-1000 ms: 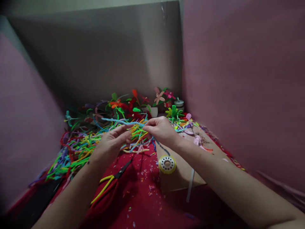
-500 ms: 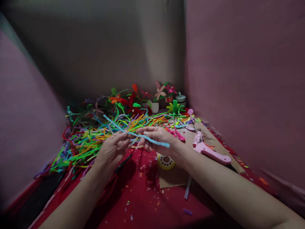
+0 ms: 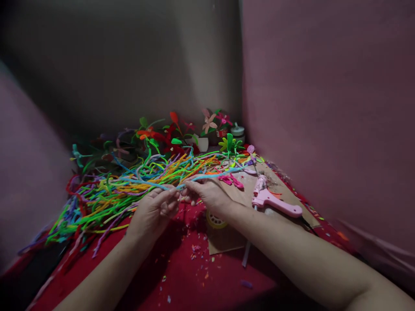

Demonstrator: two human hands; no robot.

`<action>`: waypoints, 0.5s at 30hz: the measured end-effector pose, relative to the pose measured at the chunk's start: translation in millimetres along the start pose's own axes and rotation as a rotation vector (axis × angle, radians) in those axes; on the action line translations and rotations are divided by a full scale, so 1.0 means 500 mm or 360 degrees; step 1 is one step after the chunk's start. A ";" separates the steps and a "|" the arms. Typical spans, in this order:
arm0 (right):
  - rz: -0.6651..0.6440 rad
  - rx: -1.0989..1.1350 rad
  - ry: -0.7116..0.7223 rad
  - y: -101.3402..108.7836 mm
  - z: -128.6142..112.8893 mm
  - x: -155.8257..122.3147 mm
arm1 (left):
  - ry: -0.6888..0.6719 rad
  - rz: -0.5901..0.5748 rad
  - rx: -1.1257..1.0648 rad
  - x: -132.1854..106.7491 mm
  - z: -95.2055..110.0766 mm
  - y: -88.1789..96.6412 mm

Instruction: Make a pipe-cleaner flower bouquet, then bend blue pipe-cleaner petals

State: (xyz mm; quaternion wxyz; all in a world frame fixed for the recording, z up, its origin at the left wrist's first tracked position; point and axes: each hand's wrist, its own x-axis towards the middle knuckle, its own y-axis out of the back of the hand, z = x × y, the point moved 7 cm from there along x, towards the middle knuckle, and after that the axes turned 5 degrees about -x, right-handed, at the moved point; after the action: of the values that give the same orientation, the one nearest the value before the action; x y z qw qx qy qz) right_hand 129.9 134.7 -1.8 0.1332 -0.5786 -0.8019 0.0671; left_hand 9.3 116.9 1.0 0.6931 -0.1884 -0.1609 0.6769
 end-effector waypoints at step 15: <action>-0.0304 -0.0810 -0.0250 -0.021 0.019 -0.015 | -0.0381 -0.0076 0.0832 -0.018 0.036 -0.012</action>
State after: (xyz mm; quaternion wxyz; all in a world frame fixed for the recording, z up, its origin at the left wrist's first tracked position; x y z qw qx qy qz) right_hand 119.6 124.6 -9.3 -0.0732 -0.5083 -0.8517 -0.1047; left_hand 6.0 108.6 19.9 0.7099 0.0817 -0.0660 0.6964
